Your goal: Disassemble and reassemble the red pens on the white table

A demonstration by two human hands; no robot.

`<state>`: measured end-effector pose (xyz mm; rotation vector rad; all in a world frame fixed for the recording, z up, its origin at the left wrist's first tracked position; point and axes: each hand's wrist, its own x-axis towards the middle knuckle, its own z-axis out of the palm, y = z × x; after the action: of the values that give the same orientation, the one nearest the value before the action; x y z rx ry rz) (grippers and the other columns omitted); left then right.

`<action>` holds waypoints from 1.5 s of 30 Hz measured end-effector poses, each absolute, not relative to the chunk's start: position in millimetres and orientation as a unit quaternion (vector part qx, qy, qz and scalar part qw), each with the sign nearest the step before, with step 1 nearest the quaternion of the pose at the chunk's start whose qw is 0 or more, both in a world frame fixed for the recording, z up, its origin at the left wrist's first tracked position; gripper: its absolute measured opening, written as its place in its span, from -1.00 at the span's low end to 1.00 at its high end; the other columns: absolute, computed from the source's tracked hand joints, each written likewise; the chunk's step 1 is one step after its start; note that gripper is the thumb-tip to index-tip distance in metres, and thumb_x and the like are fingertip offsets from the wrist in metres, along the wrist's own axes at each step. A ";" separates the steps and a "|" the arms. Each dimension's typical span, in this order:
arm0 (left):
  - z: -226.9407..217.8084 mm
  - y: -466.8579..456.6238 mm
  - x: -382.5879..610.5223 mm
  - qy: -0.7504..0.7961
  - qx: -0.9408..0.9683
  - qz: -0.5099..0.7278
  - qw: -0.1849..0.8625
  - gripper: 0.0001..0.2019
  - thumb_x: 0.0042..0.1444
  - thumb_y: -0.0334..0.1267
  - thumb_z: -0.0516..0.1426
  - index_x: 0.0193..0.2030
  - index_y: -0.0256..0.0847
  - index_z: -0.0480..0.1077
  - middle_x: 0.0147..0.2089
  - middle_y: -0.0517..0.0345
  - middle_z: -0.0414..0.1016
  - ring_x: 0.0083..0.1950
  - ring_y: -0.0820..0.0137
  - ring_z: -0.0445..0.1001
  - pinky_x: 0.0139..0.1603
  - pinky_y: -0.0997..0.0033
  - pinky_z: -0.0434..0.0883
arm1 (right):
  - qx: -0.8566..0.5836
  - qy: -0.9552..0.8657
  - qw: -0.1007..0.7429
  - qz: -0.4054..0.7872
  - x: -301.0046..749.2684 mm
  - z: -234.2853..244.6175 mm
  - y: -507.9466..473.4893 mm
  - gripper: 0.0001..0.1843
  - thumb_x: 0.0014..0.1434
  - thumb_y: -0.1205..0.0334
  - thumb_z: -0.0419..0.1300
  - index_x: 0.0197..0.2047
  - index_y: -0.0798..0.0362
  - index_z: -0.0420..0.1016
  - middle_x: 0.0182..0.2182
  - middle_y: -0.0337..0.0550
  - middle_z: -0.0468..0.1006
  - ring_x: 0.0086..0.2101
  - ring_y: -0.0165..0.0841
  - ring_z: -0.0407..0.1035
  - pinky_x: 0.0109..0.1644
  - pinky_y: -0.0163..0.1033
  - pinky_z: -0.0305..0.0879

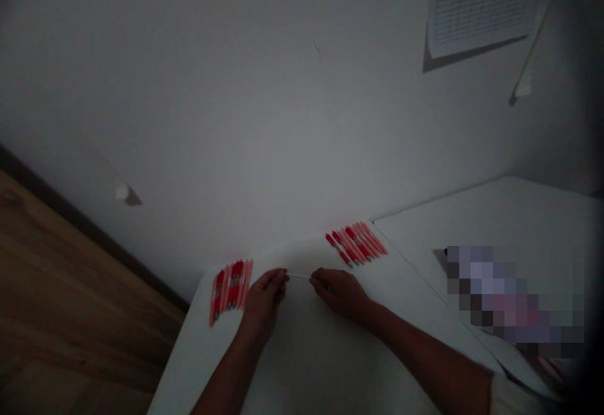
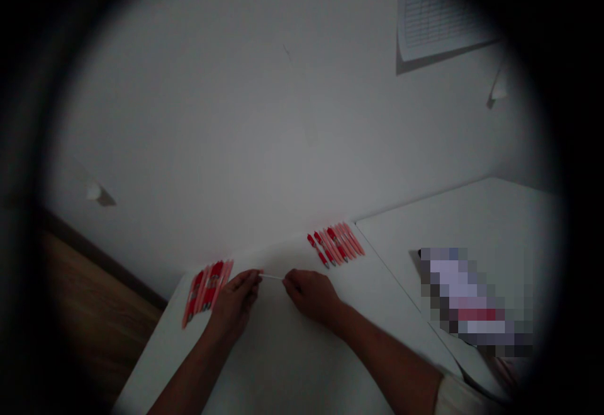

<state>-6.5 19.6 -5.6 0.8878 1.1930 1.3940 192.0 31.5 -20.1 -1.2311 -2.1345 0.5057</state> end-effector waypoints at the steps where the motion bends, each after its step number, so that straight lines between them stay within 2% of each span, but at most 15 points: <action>1: -4.0 21.1 -9.1 0.492 0.351 0.607 0.516 -0.74 -0.12 -0.22 0.33 -0.27 -0.27 0.51 -0.38 0.17 0.50 -0.44 0.60 0.38 -0.40 0.62 0.36 | -0.474 -0.801 0.312 0.193 192.2 -20.5 32.1 -0.72 0.31 0.10 -0.04 -0.17 -0.01 0.46 -0.35 -0.18 0.57 -0.36 -0.38 0.42 -0.32 -0.34 0.11; 6: 1.3 26.1 -17.5 0.494 0.287 0.680 0.460 -0.74 -0.21 -0.25 0.35 -0.34 -0.25 0.47 -0.40 0.21 0.50 -0.49 0.61 0.37 -0.48 0.65 0.33 | -0.476 -0.790 0.329 0.201 194.2 -20.6 32.9 -0.71 0.32 0.10 -0.06 -0.15 -0.01 0.45 -0.32 -0.18 0.57 -0.32 -0.37 0.44 -0.29 -0.33 0.14; 9: 1.9 25.0 -17.9 0.522 0.307 0.677 0.418 -0.72 -0.19 -0.22 0.33 -0.31 -0.25 0.46 -0.38 0.19 0.52 -0.46 0.56 0.40 -0.43 0.58 0.37 | -0.478 -0.790 0.326 0.203 194.5 -19.9 32.5 -0.71 0.32 0.10 -0.05 -0.14 0.00 0.45 -0.32 -0.18 0.57 -0.33 -0.38 0.43 -0.30 -0.33 0.14; 14: 5.0 17.6 -13.7 0.626 0.462 0.567 0.271 -0.74 -0.08 -0.12 0.25 -0.29 -0.25 0.47 -0.44 0.16 0.52 -0.42 0.42 0.47 -0.35 0.42 0.40 | -0.482 -0.790 0.322 0.201 193.5 -20.6 33.0 -0.71 0.32 0.11 -0.05 -0.13 0.00 0.45 -0.32 -0.17 0.57 -0.33 -0.38 0.44 -0.30 -0.33 0.14; 17: 5.9 12.9 -9.6 0.653 0.521 0.497 0.236 -0.74 -0.03 -0.08 0.19 -0.29 -0.24 0.45 -0.43 0.12 0.54 -0.42 0.34 0.49 -0.34 0.34 0.40 | -0.477 -0.789 0.332 0.202 193.5 -21.7 33.0 -0.71 0.32 0.10 -0.04 -0.13 0.00 0.45 -0.31 -0.18 0.58 -0.32 -0.37 0.45 -0.29 -0.32 0.15; 23: 0.6 8.4 -5.9 0.700 0.606 0.365 0.095 -0.84 0.04 -0.14 0.11 -0.39 -0.17 0.40 -0.49 0.19 0.49 -0.42 0.32 0.47 -0.37 0.39 0.31 | -0.474 -0.785 0.340 0.207 193.2 -22.6 32.7 -0.71 0.32 0.09 -0.04 -0.13 -0.01 0.45 -0.31 -0.17 0.58 -0.31 -0.36 0.46 -0.27 -0.32 0.18; 33: -8.7 6.6 -1.7 0.691 0.662 0.285 0.049 -0.92 0.06 -0.31 0.03 -0.44 -0.15 0.23 -0.47 0.20 0.38 -0.41 0.37 0.40 -0.37 0.44 0.23 | -0.473 -0.792 0.330 0.201 192.7 -22.1 33.1 -0.71 0.32 0.08 -0.04 -0.13 -0.02 0.46 -0.28 -0.16 0.59 -0.27 -0.33 0.47 -0.25 -0.31 0.20; 45: -11.3 6.4 1.1 0.675 0.683 0.278 0.036 -0.92 0.06 -0.35 0.02 -0.43 -0.15 0.19 -0.41 0.18 0.34 -0.37 0.36 0.36 -0.32 0.40 0.24 | -0.468 -0.796 0.327 0.201 192.5 -23.2 33.3 -0.71 0.32 0.08 -0.04 -0.13 -0.01 0.46 -0.28 -0.15 0.60 -0.28 -0.33 0.47 -0.26 -0.30 0.20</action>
<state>1.1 6.4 -11.3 2.0977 2.0720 0.8536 192.5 33.3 -23.2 -1.2262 -2.0860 0.5262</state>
